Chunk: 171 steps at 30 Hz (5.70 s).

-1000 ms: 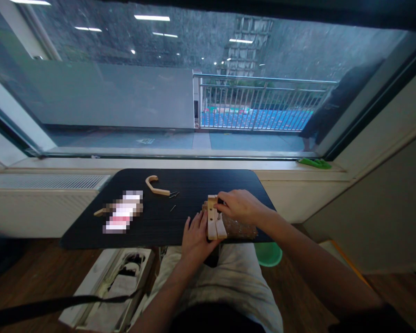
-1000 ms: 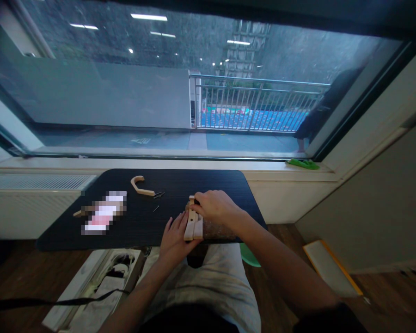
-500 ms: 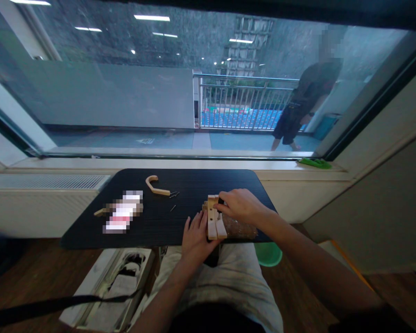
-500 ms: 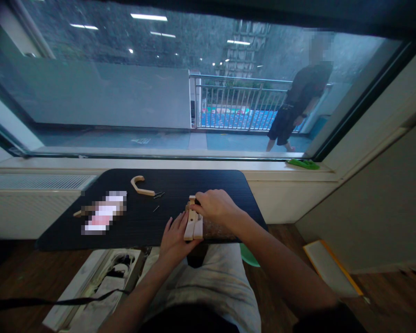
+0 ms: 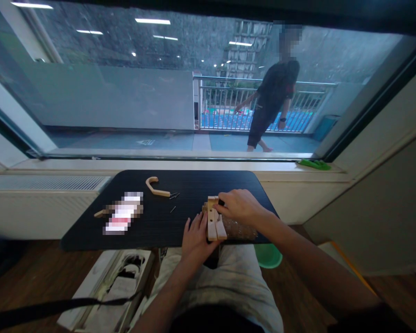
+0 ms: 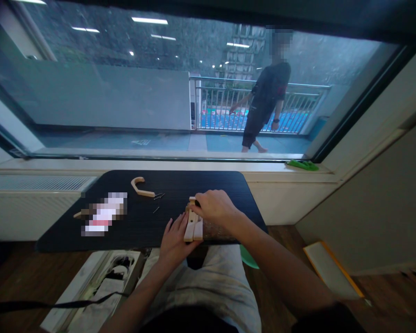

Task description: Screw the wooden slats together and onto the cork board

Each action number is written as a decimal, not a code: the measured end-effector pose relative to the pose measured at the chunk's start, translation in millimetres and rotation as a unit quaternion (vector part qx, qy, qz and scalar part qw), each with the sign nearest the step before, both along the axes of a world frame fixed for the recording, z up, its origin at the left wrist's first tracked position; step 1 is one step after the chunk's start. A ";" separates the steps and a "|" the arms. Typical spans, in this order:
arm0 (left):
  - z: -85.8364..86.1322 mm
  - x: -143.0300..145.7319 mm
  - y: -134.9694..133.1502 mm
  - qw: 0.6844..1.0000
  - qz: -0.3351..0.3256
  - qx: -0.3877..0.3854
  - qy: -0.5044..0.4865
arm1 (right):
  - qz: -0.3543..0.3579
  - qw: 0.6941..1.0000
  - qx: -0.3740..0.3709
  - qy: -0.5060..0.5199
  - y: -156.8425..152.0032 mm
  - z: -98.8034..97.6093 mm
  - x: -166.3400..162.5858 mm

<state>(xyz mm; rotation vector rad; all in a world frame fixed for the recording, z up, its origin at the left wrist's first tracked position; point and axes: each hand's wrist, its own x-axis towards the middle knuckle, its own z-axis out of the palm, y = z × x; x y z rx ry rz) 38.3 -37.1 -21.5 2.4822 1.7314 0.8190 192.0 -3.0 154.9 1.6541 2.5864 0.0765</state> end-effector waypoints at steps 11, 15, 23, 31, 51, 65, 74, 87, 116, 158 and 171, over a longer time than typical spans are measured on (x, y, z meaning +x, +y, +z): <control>-2.2 0.2 0.0 1.000 0.005 0.012 0.011 | 0.033 0.999 0.007 0.030 4.6 -10.4 0.5; -2.3 0.2 -0.1 1.000 0.000 0.016 0.009 | 0.065 0.997 -0.009 0.029 3.6 -10.4 2.8; 0.5 -0.2 -0.2 1.000 -0.001 0.006 0.008 | 0.072 0.996 -0.056 0.023 0.2 -2.6 3.7; -1.1 -0.2 0.6 1.000 -0.003 -0.003 0.007 | 0.084 0.995 -0.058 0.013 3.1 -0.7 6.1; 2.9 1.3 -1.1 1.000 -0.002 -0.011 -0.004 | 0.088 0.993 -0.073 0.003 5.4 0.2 8.2; 2.8 1.1 -1.3 1.000 -0.001 -0.010 0.003 | 0.093 0.993 -0.069 -0.008 7.6 3.7 8.4; 3.1 1.4 -1.3 1.000 -0.002 -0.010 0.000 | 0.079 0.995 -0.061 -0.017 6.7 6.5 6.9; 3.0 1.1 -0.8 1.000 -0.001 -0.012 -0.003 | 0.074 0.995 -0.054 -0.039 7.3 8.1 5.9; 3.1 0.2 -1.2 1.000 0.000 -0.006 0.006 | 0.062 0.994 -0.084 0.014 1.9 8.0 2.5; 0.7 0.3 -1.4 1.000 -0.003 0.010 0.002 | 0.094 0.992 -0.081 0.037 9.7 -4.3 10.5; -1.9 0.6 -0.3 1.000 -0.001 0.003 0.002 | 0.058 0.995 -0.083 -0.011 8.9 3.1 11.1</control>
